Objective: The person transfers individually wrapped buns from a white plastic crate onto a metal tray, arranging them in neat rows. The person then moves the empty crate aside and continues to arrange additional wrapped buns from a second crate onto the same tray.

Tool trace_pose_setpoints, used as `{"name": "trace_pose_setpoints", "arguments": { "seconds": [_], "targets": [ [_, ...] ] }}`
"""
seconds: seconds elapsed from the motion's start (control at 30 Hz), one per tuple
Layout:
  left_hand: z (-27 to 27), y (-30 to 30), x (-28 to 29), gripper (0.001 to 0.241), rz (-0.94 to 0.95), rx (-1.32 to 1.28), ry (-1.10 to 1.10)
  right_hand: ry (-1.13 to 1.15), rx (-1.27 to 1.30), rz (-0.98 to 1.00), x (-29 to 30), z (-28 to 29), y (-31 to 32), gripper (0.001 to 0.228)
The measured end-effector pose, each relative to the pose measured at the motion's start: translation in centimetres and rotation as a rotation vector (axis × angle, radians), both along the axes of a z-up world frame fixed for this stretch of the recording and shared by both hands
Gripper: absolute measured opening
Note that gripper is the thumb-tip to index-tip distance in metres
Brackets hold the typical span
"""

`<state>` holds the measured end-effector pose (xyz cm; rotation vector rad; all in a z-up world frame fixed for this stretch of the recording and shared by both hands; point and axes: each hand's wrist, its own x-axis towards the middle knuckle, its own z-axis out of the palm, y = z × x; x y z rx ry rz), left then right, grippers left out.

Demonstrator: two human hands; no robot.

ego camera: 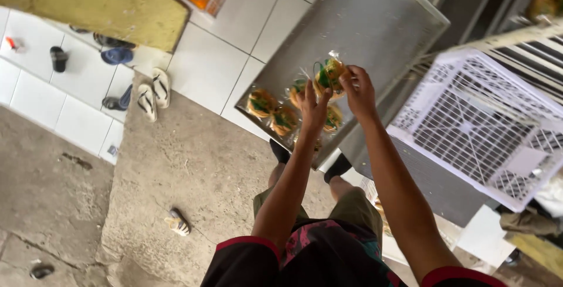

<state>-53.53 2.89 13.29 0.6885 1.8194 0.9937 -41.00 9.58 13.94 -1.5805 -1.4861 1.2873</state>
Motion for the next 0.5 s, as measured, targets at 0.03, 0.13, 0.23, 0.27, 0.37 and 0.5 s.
{"name": "trace_pose_setpoints", "arguments": {
  "seconds": [0.03,0.13,0.23,0.27,0.37,0.5],
  "targets": [
    [-1.0,-0.3,-1.9,0.082,0.02,0.0,0.001,0.001,0.0,0.02,-2.2,-0.8,0.1,0.05],
    [-4.5,-1.1,-6.1,0.09,0.116,-0.056,-0.029,-0.06,0.032,0.133,-7.2,-3.8,0.5,0.047],
    [-8.5,-1.8,-9.3,0.092,0.172,-0.122,-0.016,-0.124,0.038,0.234,-10.9,-7.2,0.8,0.048],
    [-10.0,-1.9,-10.2,0.095,0.181,-0.145,-0.025,-0.142,0.037,0.253,-11.9,-8.3,0.9,0.047],
    [-14.0,-1.6,-12.3,0.096,0.216,-0.182,-0.059,-0.186,0.032,0.3,-13.8,-12.7,1.7,0.048],
    [-14.7,-0.9,-14.3,0.099,0.204,-0.208,-0.145,-0.263,-0.03,0.326,-15.2,-16.9,2.5,0.051]
  ]
}}
